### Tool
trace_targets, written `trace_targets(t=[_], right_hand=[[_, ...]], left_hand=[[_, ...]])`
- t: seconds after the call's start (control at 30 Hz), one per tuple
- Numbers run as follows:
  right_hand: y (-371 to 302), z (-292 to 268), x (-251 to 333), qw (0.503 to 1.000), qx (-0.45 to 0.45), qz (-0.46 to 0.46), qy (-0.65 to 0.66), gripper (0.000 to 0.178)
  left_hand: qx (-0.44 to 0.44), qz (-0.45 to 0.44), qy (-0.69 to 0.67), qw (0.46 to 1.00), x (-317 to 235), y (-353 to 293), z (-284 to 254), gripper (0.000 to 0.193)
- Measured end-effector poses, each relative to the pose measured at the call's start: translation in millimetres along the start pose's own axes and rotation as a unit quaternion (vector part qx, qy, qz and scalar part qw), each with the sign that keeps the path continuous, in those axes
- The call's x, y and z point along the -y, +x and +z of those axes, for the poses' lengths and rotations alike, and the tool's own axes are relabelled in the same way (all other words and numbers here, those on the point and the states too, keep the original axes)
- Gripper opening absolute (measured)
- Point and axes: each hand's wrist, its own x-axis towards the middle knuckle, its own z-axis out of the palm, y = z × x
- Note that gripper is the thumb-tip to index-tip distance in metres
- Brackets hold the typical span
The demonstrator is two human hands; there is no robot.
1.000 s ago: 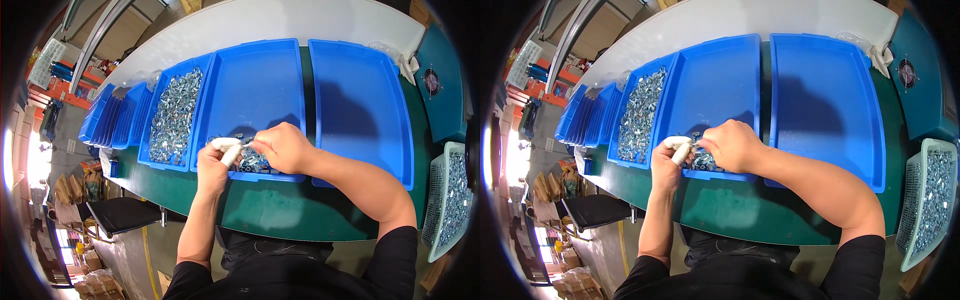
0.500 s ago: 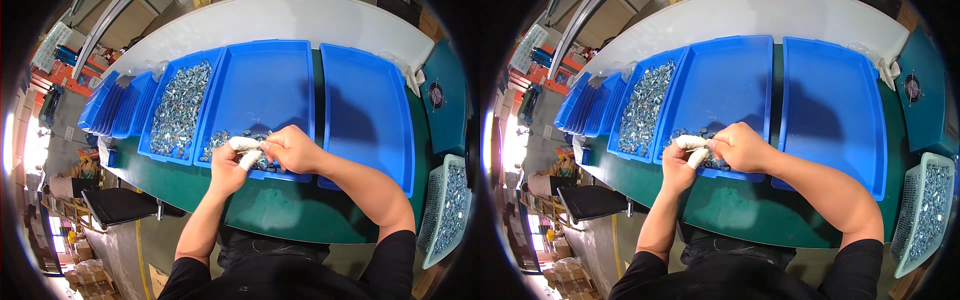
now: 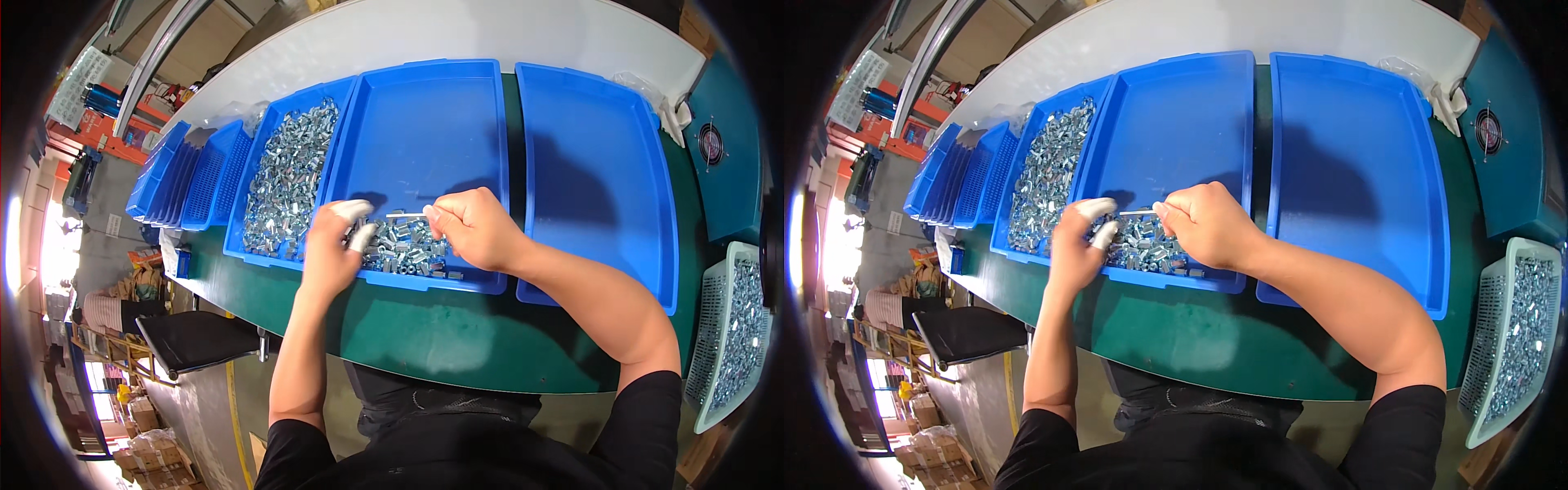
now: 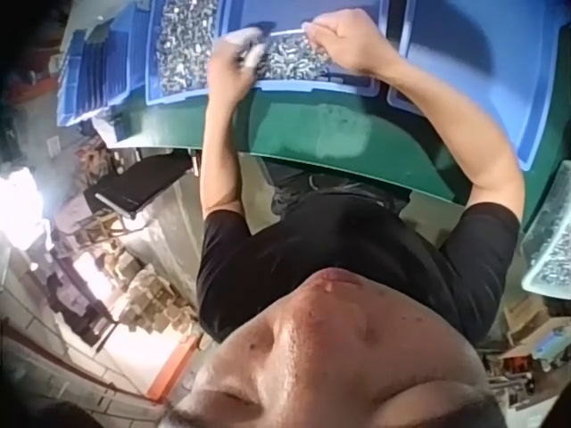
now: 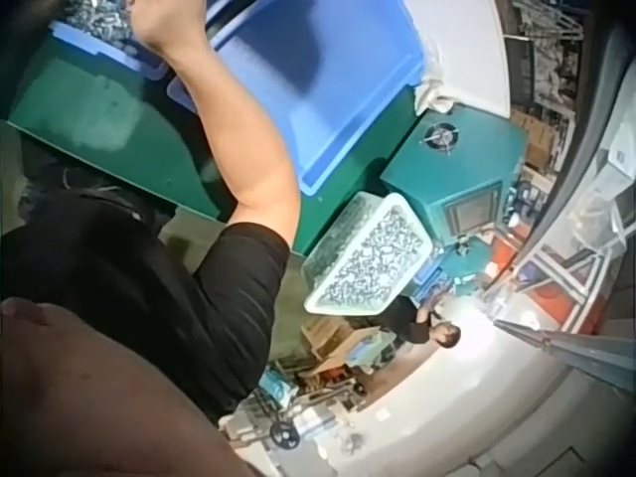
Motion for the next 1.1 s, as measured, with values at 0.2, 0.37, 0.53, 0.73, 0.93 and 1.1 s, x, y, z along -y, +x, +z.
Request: trace_targets(t=[0.2,0.37,0.53,0.73,0.93,1.1], right_hand=[[0.9,4.6,-4.3,0.998,-0.003,-0.042,0.035,0.038],[0.5,2.4,-4.0,0.999,0.002,-0.043,0.025,0.038],[1.2,2.0,-4.4,0.999,0.003,-0.044,0.014,0.038],[0.7,1.7,-2.6,0.999,0.013,-0.034,0.015,0.038],[0.3,3.4,-3.1,0.999,0.012,-0.039,0.020,0.038],[0.4,2.1,-3.3,0.999,0.005,-0.031,0.023,0.038]], left_hand=[[0.141,0.006,-0.001,0.990,-15.5,30.7,22.4,0.035],[0.174,-0.060,0.006,0.983,-17.3,37.8,21.0,0.041],[0.151,-0.061,0.057,0.985,-5.9,31.7,24.7,0.036],[0.134,-0.086,0.110,0.981,0.1,38.8,24.8,0.025],[0.130,-0.113,0.169,0.970,5.6,40.7,32.0,0.021],[0.038,-0.098,0.083,0.991,4.2,36.1,32.7,0.019]])
